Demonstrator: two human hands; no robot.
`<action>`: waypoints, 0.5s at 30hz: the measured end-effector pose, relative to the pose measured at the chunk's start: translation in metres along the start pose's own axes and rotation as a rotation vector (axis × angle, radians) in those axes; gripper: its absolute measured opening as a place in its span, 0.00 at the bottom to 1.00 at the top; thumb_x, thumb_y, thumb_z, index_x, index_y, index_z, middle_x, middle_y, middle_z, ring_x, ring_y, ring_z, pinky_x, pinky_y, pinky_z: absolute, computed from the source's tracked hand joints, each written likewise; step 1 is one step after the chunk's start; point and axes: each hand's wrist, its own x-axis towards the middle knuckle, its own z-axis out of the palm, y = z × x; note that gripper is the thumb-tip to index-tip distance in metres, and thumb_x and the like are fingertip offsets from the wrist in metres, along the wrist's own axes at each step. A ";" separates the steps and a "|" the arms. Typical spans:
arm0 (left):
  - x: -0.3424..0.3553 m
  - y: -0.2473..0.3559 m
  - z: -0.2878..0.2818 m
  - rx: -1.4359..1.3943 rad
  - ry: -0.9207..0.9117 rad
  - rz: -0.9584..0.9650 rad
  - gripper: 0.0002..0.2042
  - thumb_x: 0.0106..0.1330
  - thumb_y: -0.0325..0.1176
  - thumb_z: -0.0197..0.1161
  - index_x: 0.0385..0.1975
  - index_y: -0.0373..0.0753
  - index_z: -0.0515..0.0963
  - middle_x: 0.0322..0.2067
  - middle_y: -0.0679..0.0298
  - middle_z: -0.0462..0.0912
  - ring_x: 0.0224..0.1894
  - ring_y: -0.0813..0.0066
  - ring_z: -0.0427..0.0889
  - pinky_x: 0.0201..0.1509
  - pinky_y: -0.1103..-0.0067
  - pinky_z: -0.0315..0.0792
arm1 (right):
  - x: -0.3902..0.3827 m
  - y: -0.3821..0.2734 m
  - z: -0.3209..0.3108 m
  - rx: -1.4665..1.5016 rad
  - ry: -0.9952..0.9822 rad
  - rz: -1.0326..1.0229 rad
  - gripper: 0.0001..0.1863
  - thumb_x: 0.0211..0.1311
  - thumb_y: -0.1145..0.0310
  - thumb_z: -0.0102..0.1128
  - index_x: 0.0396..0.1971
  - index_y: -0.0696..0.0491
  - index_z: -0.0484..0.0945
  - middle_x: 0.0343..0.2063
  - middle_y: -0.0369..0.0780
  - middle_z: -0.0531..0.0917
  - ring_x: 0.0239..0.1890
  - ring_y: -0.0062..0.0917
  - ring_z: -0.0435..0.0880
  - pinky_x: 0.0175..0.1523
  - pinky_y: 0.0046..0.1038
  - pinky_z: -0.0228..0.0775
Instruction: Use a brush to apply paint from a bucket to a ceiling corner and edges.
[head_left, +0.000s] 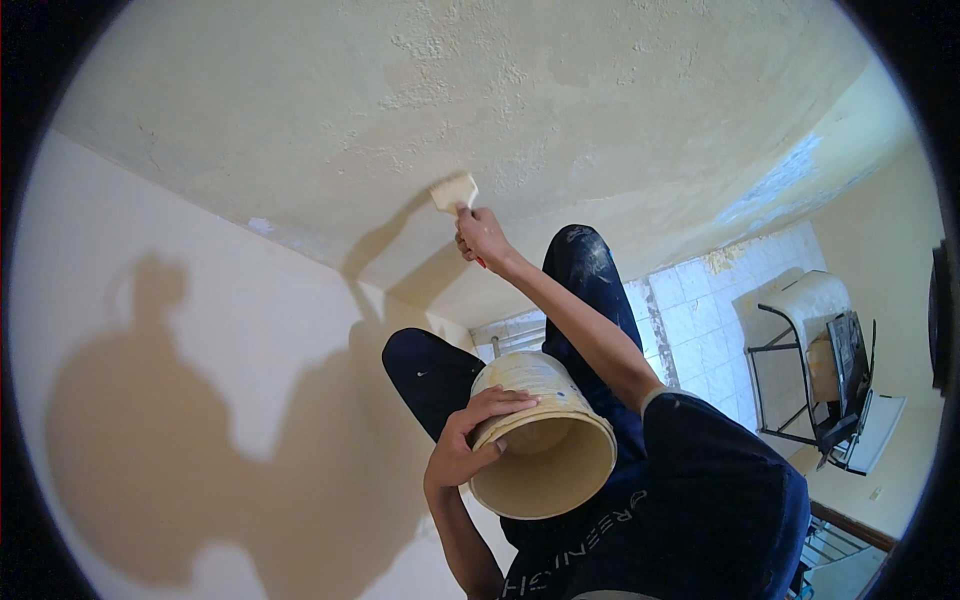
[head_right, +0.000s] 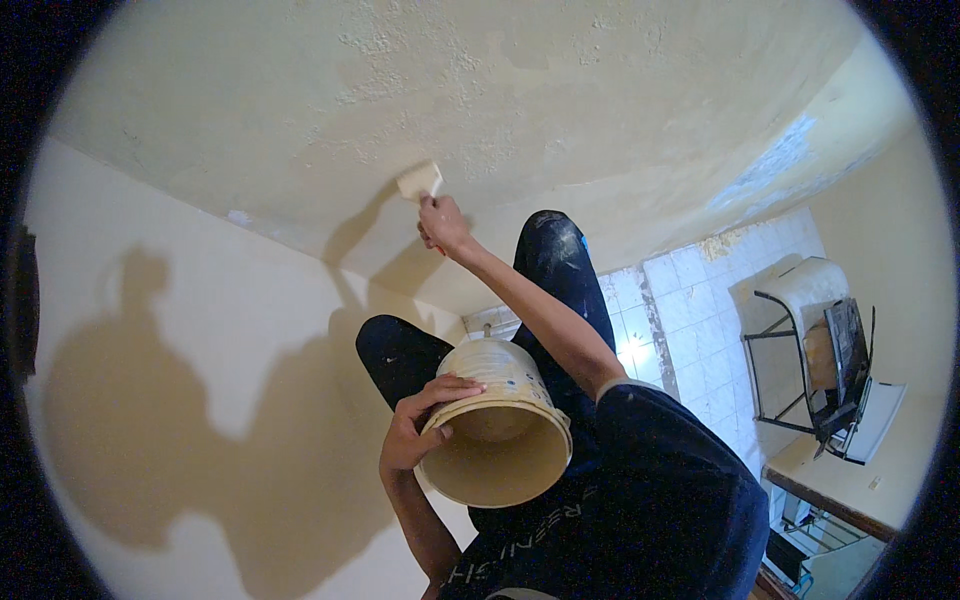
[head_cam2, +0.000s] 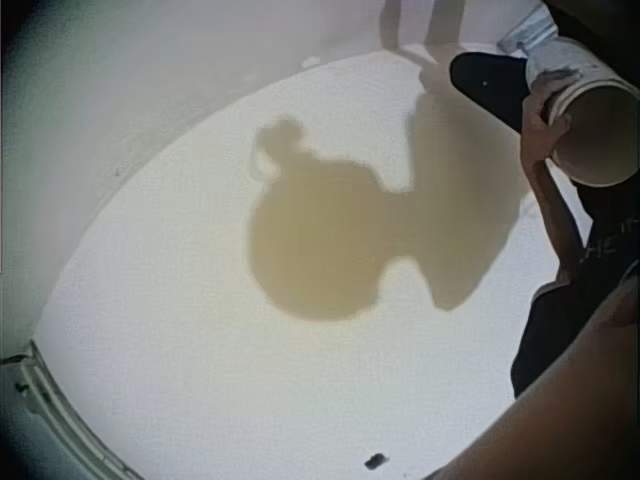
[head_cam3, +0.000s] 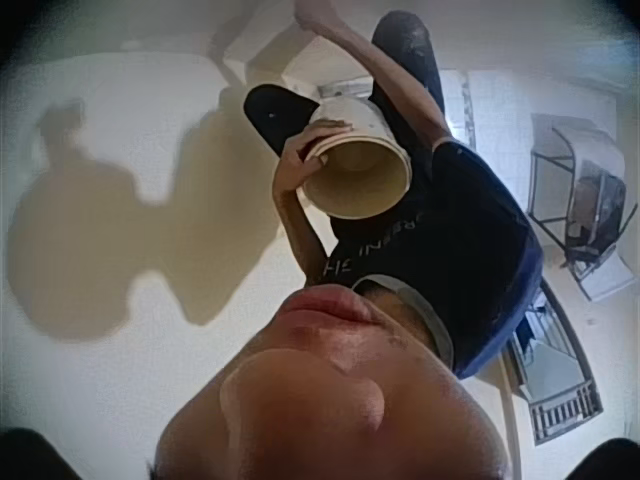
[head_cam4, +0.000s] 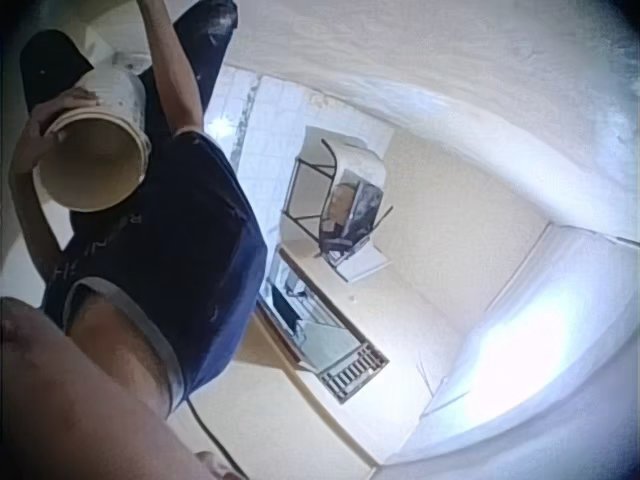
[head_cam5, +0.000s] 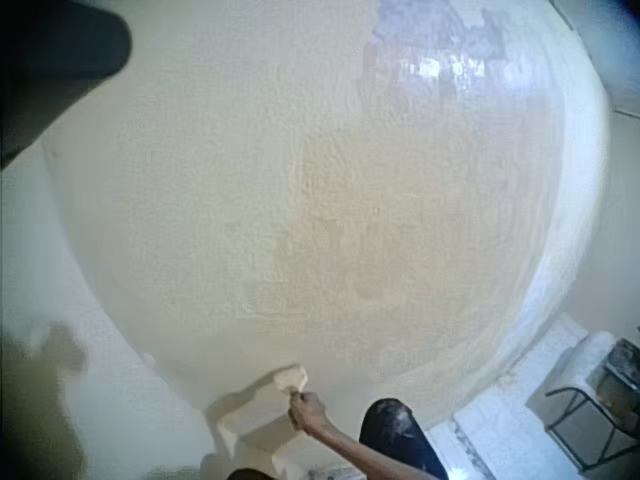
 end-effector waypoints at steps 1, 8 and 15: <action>0.001 -0.001 -0.001 -0.015 0.005 0.011 0.27 0.46 0.37 0.57 0.51 0.38 0.78 0.51 0.59 0.81 0.60 0.60 0.73 0.73 0.62 0.48 | -0.018 -0.031 0.002 -0.028 -0.105 -0.134 0.26 0.73 0.52 0.41 0.18 0.56 0.66 0.10 0.36 0.69 0.10 0.19 0.67 0.13 0.26 0.58; 0.000 -0.003 -0.003 -0.003 -0.011 0.027 0.27 0.48 0.39 0.57 0.52 0.37 0.78 0.51 0.58 0.81 0.60 0.59 0.74 0.72 0.63 0.50 | -0.069 -0.178 0.007 0.062 -0.196 -0.694 0.28 0.72 0.44 0.39 0.19 0.52 0.62 0.10 0.31 0.63 0.10 0.14 0.60 0.13 0.22 0.52; -0.001 0.001 -0.004 -0.071 0.084 -0.034 0.28 0.54 0.45 0.61 0.51 0.31 0.77 0.51 0.54 0.80 0.57 0.59 0.74 0.67 0.67 0.58 | 0.004 -0.001 -0.040 -0.246 0.134 -0.325 0.30 0.71 0.44 0.40 0.16 0.53 0.67 0.09 0.33 0.68 0.10 0.19 0.67 0.15 0.28 0.58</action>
